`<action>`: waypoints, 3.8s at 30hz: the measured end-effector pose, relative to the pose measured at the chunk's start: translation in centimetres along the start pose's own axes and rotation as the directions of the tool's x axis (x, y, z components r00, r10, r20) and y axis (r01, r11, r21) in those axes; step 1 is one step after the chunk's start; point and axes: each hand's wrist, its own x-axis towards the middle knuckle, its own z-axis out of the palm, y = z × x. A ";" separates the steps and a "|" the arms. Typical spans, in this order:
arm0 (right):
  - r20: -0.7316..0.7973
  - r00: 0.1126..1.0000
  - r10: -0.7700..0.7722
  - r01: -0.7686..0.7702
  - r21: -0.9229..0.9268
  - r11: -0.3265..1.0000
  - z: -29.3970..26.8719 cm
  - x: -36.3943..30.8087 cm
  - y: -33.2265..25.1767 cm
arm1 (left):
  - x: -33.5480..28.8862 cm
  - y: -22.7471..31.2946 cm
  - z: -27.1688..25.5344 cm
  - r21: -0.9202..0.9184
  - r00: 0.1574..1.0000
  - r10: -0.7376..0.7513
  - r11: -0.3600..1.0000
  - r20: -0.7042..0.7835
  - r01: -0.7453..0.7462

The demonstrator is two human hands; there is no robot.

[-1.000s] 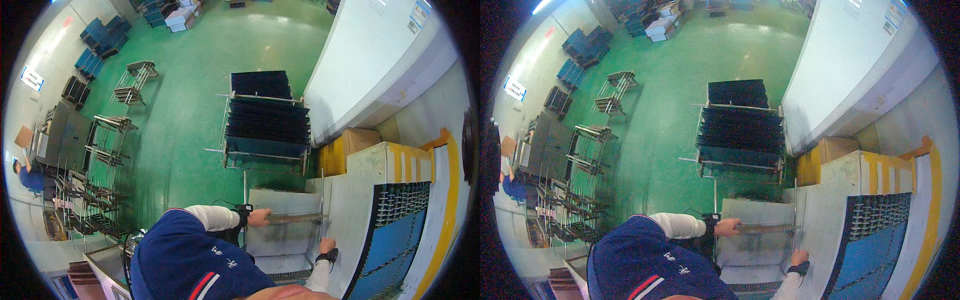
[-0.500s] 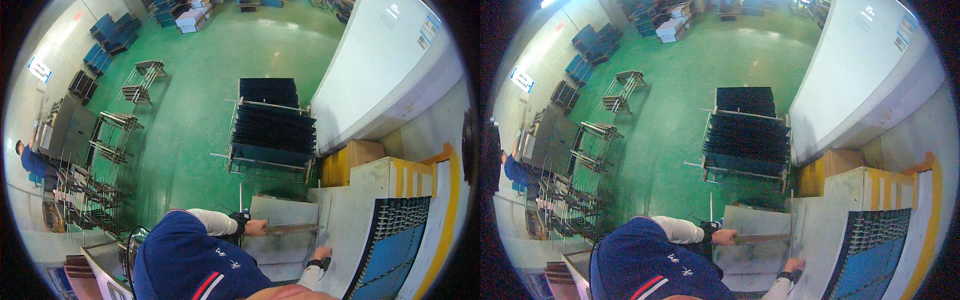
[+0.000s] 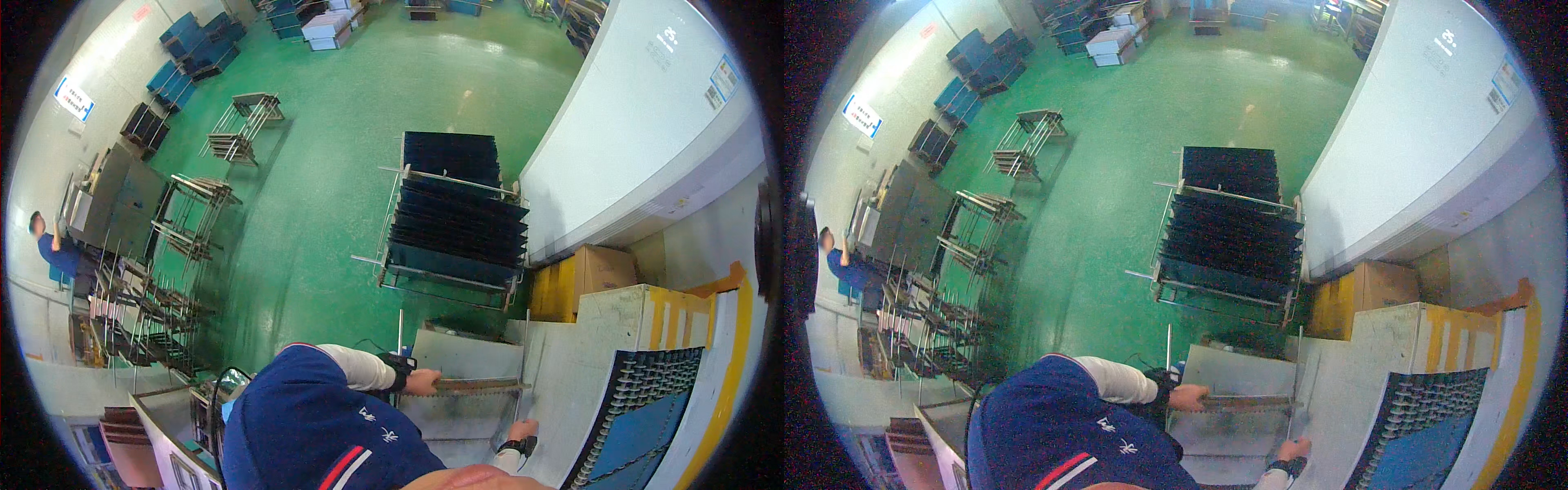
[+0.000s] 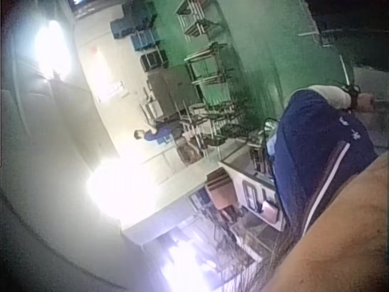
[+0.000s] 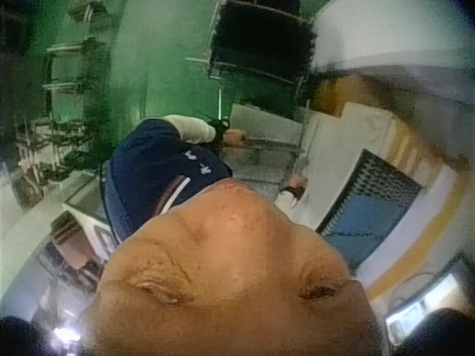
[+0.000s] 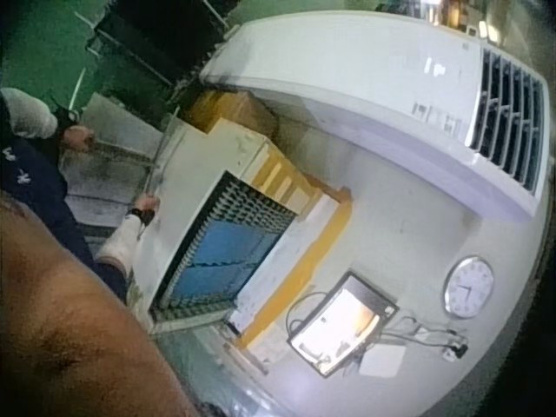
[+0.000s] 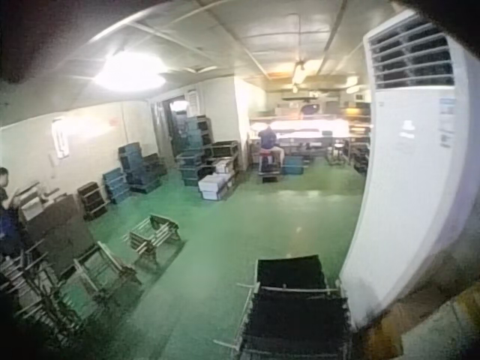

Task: Loading metal sheets into a processing machine and organizing them in a rack.

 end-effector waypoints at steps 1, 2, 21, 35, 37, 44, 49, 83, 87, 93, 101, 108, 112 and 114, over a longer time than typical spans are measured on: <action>-0.005 1.000 0.003 -0.003 -0.030 1.000 -1.6 -0.9 -1.2 | 0.2 -0.3 0.1 0.017 1.000 0.025 1.000 0.001 -0.025; -0.010 1.000 0.004 -0.005 -0.060 0.998 -2.3 -1.4 -1.7 | 0.5 -0.8 0.5 0.033 0.999 0.051 0.998 0.000 -0.051; 0.046 0.997 0.063 -0.042 -0.368 0.929 2.3 -9.0 10.1 | 3.0 -0.6 3.8 -0.008 0.978 0.151 0.988 -0.143 -0.154; 0.364 0.929 0.060 -0.252 0.506 0.825 -1.3 -16.3 4.0 | -7.9 7.3 5.7 -0.030 0.986 -0.065 0.998 -0.155 0.062; 0.410 0.912 0.035 -0.291 0.583 0.759 -1.9 -17.1 2.4 | -10.1 7.2 5.2 -0.041 0.983 -0.028 0.999 -0.179 0.021; 0.531 0.842 -0.097 -0.359 0.684 0.636 -3.2 -19.6 -3.9 | -17.4 6.5 3.4 -0.034 0.921 0.100 0.992 -0.377 -0.122; 0.586 0.783 -0.207 -0.351 0.691 0.632 -3.8 -21.2 -10.9 | -21.8 4.9 -0.2 0.006 0.892 0.206 0.975 -0.404 -0.222; 0.617 0.480 -0.624 -0.016 0.717 0.697 5.9 -42.1 -67.3 | -55.0 -31.2 -39.1 -0.512 0.096 -0.668 0.462 -0.738 -0.724; 0.606 0.382 -0.698 0.016 0.751 0.660 8.8 -44.1 -76.8 | -55.0 -33.5 -43.3 -0.495 -0.005 -0.718 0.485 -0.696 -0.721; 0.652 0.350 -0.672 -0.055 0.731 0.680 14.3 -44.6 -90.9 | -55.6 -35.0 -55.4 -0.446 -0.079 -0.728 0.497 -0.681 -0.744; 0.637 0.384 -0.668 -0.113 0.751 0.651 21.2 -44.2 -101.4 | -54.5 -35.2 -67.5 -0.492 -0.049 -0.735 0.500 -0.676 -0.713; 0.778 0.392 -0.491 -0.157 0.582 0.798 24.7 -44.7 -108.0 | -53.8 -38.7 -77.2 -0.528 0.008 -0.739 0.473 -0.673 -0.706; 0.802 0.394 -0.449 -0.265 0.567 0.780 26.7 -46.3 -114.0 | -53.6 -41.4 -85.5 -0.550 0.056 -0.715 0.484 -0.697 -0.681; 0.789 0.406 -0.461 -0.280 0.587 0.759 28.7 -46.5 -116.2 | -53.5 -44.0 -89.6 -0.562 0.113 -0.690 0.472 -0.715 -0.679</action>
